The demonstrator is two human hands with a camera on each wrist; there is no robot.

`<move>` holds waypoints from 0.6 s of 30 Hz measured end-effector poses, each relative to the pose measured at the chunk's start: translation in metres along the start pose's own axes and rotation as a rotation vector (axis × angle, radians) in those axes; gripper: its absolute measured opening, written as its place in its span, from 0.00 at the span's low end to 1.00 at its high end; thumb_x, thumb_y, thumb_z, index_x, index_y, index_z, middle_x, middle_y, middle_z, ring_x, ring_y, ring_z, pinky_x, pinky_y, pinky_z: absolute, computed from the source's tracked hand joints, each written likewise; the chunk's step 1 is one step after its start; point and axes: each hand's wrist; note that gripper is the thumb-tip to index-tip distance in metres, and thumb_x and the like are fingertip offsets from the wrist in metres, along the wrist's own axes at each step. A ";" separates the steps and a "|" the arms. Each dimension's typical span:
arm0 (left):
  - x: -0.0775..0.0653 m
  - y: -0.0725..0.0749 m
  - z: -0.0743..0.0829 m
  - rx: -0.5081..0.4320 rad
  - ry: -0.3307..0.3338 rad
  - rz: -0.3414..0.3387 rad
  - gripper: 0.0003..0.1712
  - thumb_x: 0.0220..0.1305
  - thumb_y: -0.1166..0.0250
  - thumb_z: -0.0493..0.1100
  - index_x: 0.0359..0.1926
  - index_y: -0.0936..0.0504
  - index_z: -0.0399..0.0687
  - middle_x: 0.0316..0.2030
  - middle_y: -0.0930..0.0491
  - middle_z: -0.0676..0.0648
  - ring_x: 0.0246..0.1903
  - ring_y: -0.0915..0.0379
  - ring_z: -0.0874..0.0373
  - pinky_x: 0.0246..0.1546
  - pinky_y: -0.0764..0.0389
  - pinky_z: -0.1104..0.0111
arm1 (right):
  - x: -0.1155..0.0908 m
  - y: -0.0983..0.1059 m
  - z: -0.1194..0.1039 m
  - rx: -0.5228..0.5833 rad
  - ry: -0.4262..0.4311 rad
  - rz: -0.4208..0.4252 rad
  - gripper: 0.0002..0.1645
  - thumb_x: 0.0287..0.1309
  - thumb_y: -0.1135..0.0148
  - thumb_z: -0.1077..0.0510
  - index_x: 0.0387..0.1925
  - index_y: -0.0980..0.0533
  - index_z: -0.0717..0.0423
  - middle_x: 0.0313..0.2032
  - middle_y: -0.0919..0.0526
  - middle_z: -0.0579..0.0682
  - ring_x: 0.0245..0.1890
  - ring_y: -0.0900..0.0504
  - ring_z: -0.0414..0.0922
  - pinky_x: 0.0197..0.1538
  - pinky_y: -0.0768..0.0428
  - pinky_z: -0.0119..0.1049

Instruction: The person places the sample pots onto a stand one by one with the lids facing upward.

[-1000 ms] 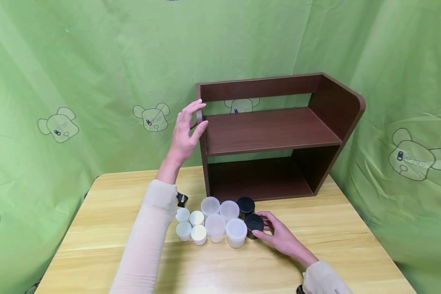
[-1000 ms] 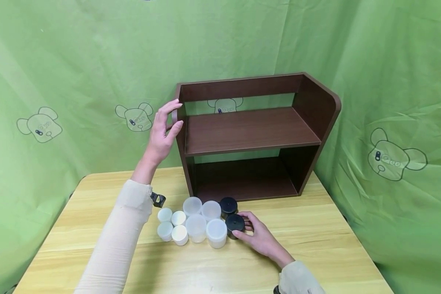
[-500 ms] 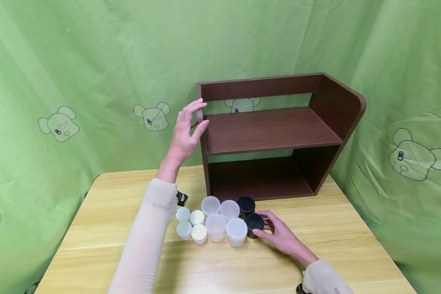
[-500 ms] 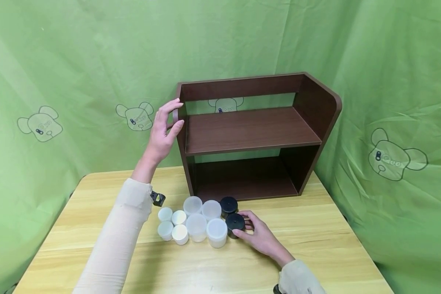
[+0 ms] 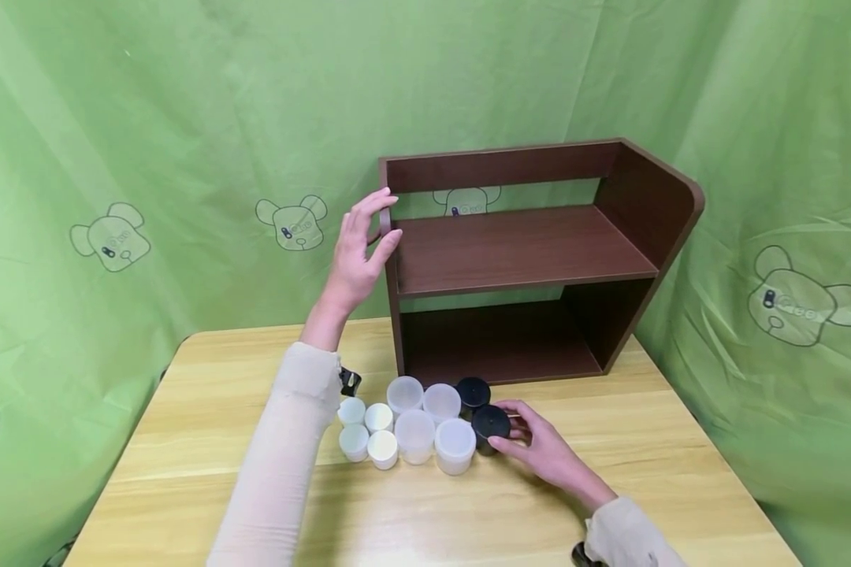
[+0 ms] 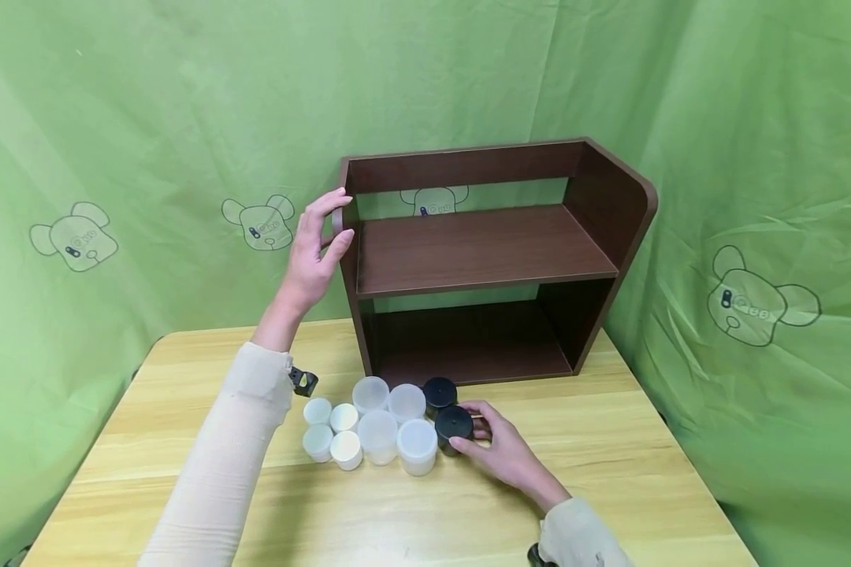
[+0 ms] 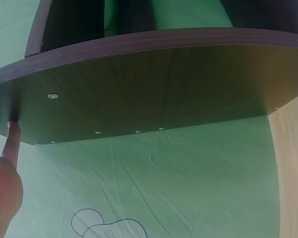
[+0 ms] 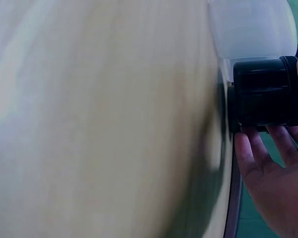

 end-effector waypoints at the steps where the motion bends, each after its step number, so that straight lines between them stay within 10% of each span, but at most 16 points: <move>1: 0.000 0.000 0.000 -0.003 0.001 0.000 0.29 0.74 0.45 0.53 0.72 0.31 0.54 0.77 0.36 0.53 0.74 0.41 0.58 0.77 0.40 0.59 | 0.000 0.001 -0.002 0.003 0.007 0.002 0.34 0.63 0.27 0.54 0.66 0.29 0.55 0.59 0.20 0.62 0.54 0.16 0.52 0.60 0.15 0.43; 8: -0.001 0.001 0.000 -0.011 0.008 0.003 0.28 0.74 0.44 0.52 0.72 0.31 0.54 0.77 0.36 0.54 0.73 0.40 0.56 0.74 0.37 0.58 | -0.001 0.007 -0.012 -0.007 0.093 0.026 0.34 0.62 0.27 0.56 0.66 0.28 0.56 0.59 0.19 0.58 0.57 0.18 0.54 0.62 0.16 0.47; 18: 0.001 0.000 0.000 -0.018 -0.011 0.007 0.28 0.73 0.43 0.52 0.71 0.31 0.53 0.76 0.35 0.52 0.74 0.40 0.58 0.77 0.40 0.59 | 0.002 0.029 -0.040 0.003 0.174 0.071 0.32 0.62 0.26 0.55 0.65 0.27 0.48 0.58 0.19 0.52 0.56 0.21 0.44 0.58 0.17 0.28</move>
Point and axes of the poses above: each hand's wrist, its own x-axis towards the middle knuckle, its own y-axis out of the back of the hand, z = x × y
